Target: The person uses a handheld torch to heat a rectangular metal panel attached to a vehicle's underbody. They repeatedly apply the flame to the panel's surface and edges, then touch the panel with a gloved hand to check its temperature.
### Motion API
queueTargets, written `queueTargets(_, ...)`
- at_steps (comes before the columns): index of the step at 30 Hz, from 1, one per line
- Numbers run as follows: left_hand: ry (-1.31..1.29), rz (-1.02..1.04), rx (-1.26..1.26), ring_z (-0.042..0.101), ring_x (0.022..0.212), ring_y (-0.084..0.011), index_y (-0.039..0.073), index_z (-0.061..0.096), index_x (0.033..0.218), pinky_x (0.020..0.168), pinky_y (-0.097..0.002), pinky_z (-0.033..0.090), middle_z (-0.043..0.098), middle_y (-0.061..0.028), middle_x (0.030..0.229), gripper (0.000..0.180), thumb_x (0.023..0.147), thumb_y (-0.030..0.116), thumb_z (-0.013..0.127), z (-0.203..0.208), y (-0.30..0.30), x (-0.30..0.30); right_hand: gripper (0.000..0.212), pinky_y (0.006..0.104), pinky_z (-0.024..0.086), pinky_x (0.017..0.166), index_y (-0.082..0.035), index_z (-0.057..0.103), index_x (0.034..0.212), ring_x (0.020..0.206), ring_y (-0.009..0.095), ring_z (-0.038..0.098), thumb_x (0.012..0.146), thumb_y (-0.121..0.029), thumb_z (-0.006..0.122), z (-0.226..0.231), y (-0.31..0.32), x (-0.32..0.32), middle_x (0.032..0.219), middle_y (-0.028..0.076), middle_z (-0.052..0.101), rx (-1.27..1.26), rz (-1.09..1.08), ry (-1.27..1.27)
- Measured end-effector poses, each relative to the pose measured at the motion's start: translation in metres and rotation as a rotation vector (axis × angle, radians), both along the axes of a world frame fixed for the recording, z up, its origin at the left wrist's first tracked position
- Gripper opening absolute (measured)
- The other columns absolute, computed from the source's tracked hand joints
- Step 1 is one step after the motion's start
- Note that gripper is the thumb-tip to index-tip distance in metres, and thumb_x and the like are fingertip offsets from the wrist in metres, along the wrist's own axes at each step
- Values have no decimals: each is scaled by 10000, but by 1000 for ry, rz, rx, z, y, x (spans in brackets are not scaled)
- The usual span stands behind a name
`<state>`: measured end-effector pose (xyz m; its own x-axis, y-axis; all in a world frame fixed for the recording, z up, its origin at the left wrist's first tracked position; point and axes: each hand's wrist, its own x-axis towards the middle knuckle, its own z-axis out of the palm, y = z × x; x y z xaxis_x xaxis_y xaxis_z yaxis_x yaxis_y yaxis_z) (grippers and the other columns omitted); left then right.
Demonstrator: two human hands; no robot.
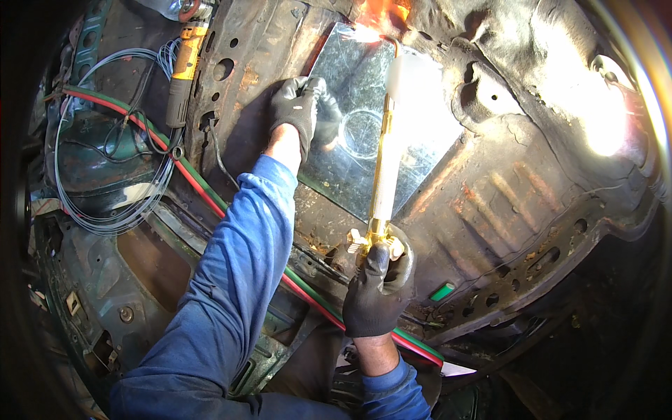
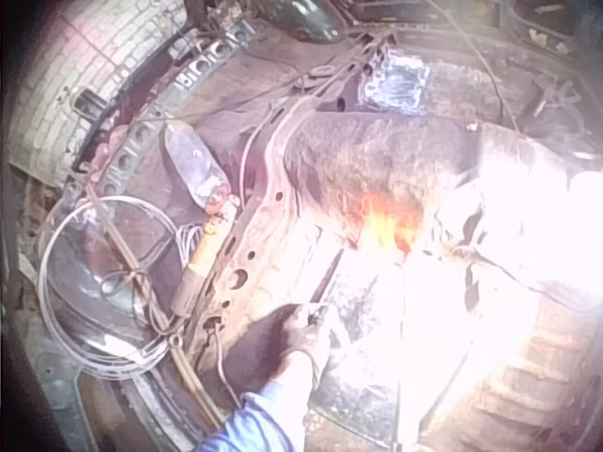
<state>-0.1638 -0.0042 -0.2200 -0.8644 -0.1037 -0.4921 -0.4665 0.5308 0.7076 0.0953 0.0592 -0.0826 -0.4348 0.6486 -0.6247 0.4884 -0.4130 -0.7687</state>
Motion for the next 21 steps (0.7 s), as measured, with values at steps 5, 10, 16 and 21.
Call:
queueTargets(5,36,-73,-64,560,615,-118,69,667,1102,601,-318,490,644,-13,771,224,1003,260,729,2,0,0,415,289,502,772,24,607,1268,869,113,593,1104,-353,548,3,8,4,1023,76,670,-70,8,14)
queueTargets(10,-23,-17,105,584,643,-115,59,638,1137,602,-318,504,648,-20,780,230,1018,244,707,1,1,0,611,308,508,716,17,611,1239,831,113,597,1048,-560,555,34,31,13,991,78,663,31,37,8)
queueTargets(16,41,16,168,574,571,-117,63,629,1116,516,-309,491,638,-16,751,194,1010,202,713,-4,-6,-3,724,350,543,789,17,590,1235,890,172,641,1003,-669,561,76,70,35,1047,104,656,67,123,-47)
queueTargets(21,-48,-11,117,591,682,-115,58,648,1129,635,-311,510,667,-19,837,218,1001,216,727,3,0,-2,675,278,470,717,20,557,1214,786,115,560,1084,-617,374,102,86,38,921,56,596,163,178,-59)
